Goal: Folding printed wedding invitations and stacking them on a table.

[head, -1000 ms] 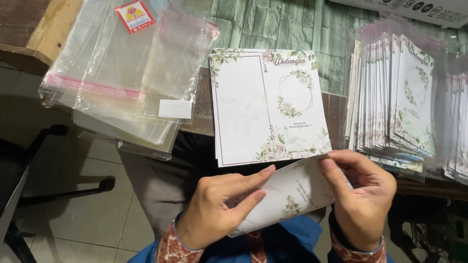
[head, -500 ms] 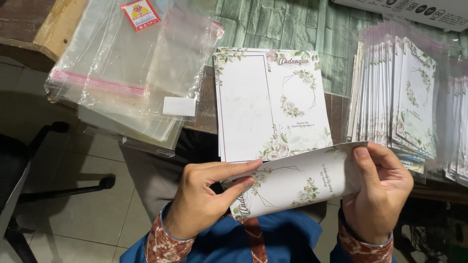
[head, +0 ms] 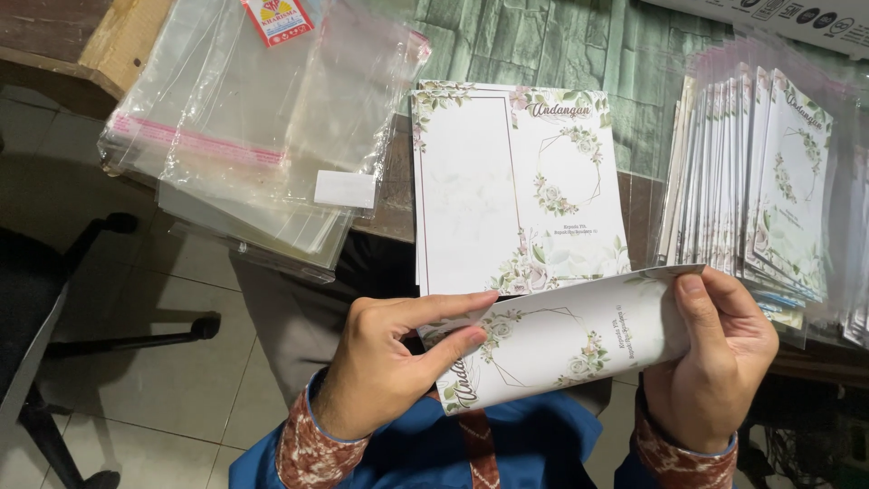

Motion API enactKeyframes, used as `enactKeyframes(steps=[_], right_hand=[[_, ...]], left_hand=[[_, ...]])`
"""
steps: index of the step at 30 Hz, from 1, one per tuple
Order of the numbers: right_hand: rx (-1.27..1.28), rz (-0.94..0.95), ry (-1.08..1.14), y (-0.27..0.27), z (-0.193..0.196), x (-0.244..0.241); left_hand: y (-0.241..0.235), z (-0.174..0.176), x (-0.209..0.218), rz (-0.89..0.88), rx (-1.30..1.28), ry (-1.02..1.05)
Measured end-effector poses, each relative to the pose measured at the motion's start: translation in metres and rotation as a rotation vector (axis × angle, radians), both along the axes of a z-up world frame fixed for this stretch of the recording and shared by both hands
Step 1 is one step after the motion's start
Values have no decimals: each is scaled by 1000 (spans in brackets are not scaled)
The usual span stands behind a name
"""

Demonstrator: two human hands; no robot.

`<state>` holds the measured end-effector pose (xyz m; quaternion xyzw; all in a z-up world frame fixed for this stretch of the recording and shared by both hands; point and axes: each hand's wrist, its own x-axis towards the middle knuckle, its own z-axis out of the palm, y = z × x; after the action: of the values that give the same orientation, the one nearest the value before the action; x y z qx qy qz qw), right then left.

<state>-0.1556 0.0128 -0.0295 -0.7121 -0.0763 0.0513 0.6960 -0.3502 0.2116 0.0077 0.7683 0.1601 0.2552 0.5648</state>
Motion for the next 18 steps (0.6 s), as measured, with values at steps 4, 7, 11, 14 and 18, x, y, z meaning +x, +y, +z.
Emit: enactKeyframes(steps=[4, 7, 11, 14, 18], right_hand=[[61, -8, 28, -1, -2, 1], [59, -25, 27, -3, -4, 4], [101, -15, 35, -2, -3, 4], [92, -29, 48, -3, -3, 3], [38, -5, 40, -7, -4, 5]], left_hand=[[-1, -4, 1, -5, 13, -1], [-1, -3, 3, -17, 6, -16], [-1, -3, 4, -15, 29, -27], [0, 0, 4, -35, 31, -37], [2, 4, 3, -39, 66, -50]])
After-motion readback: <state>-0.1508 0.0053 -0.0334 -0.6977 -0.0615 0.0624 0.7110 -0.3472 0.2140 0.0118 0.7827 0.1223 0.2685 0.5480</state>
